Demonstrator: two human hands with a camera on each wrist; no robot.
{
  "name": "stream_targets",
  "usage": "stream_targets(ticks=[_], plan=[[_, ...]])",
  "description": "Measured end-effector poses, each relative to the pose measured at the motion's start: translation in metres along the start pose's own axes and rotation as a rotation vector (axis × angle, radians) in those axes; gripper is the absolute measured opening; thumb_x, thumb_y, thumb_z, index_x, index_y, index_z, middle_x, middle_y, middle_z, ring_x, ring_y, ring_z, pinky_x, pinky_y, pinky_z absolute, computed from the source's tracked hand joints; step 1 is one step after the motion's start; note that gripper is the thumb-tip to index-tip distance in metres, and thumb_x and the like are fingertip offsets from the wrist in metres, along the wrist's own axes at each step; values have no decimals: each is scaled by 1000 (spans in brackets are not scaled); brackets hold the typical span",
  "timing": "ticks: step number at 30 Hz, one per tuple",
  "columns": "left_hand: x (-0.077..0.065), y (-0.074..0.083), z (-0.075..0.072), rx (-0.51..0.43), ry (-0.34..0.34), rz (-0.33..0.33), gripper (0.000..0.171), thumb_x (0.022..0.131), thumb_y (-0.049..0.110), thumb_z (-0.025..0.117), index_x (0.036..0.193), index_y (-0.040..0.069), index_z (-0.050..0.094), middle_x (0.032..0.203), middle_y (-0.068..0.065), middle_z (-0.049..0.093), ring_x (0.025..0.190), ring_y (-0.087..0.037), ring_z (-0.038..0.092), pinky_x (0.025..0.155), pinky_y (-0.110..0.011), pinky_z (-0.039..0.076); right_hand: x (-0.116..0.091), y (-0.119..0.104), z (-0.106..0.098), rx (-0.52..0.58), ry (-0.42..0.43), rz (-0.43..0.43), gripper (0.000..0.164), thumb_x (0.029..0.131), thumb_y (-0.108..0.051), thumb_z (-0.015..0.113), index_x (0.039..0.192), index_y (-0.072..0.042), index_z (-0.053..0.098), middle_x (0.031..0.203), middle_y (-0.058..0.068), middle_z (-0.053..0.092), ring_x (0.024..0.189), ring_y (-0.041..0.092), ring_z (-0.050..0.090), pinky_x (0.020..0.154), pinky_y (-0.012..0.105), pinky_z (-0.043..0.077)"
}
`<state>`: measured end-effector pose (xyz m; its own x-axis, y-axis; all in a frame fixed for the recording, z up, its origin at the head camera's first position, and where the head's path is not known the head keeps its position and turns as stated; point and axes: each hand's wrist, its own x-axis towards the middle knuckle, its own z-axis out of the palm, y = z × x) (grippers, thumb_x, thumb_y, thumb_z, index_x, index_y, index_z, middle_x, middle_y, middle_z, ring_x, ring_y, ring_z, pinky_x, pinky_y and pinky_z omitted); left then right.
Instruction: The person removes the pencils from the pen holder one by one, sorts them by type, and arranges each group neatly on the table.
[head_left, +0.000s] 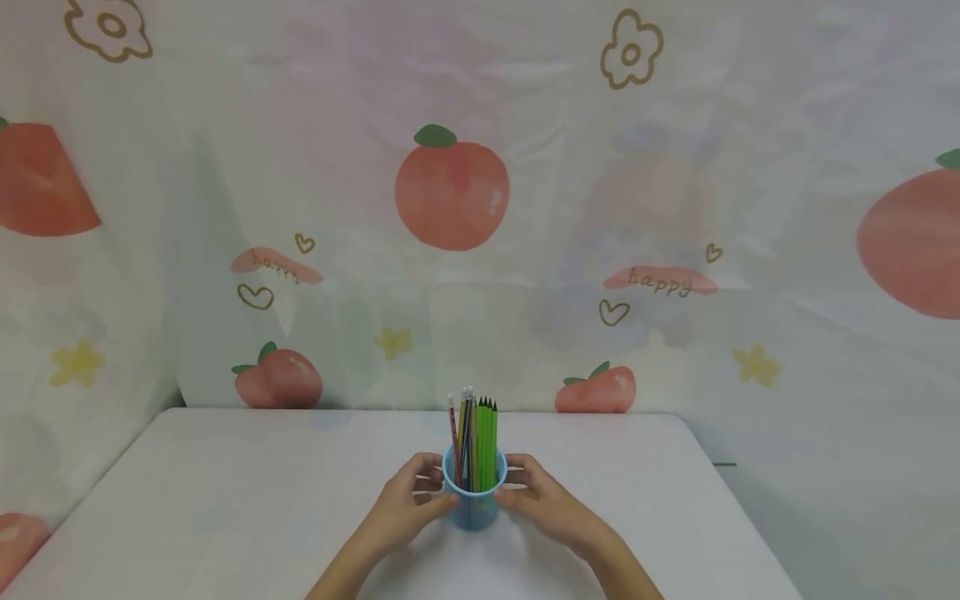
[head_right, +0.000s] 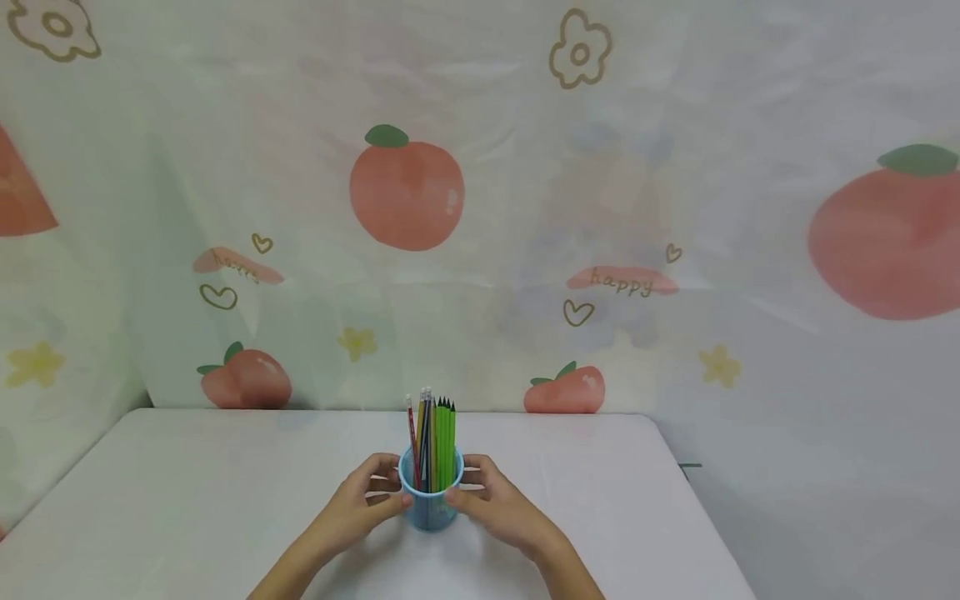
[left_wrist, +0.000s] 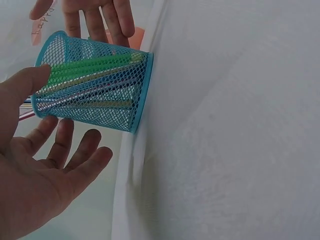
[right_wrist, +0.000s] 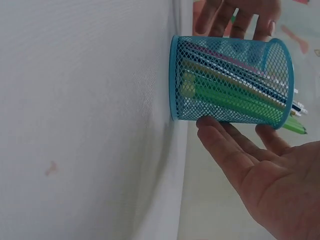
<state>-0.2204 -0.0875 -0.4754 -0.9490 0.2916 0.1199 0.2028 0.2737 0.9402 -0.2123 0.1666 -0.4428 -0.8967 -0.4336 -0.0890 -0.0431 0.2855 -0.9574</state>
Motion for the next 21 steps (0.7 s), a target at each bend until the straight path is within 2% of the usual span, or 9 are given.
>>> stream_targets(ticks=[4,9,16,21], plan=[[0,-3,-6,-7,-16,-5,57,83,32,82,125,8,52,122,-11,60,117,-32,60,101,-48,53,-2,-2,2,8,-41,2,57,99,-34,62,145,-9,38,144,22,48,131,39,51,106,59,45],[0,-4,-14,-34,-69,1,59,79,28,85,120,7,49,125,-12,58,118,-35,61,101,-48,53,-1,-3,3,2,-66,-2,55,99,-33,63,142,-8,40,142,21,50,129,38,53,105,57,47],[-1,-3,-21,13,-139,-15,75,77,31,87,137,11,47,121,-9,60,109,-24,63,97,-49,55,-2,0,4,22,-120,-43,53,99,-28,64,141,-6,40,141,21,50,126,36,55,105,51,49],[-1,-4,-24,40,-164,-4,70,77,30,87,135,11,51,124,-8,61,109,-23,62,97,-49,55,-2,-1,6,33,-129,-39,54,98,-28,65,140,-6,39,139,22,51,126,37,56,104,52,50]])
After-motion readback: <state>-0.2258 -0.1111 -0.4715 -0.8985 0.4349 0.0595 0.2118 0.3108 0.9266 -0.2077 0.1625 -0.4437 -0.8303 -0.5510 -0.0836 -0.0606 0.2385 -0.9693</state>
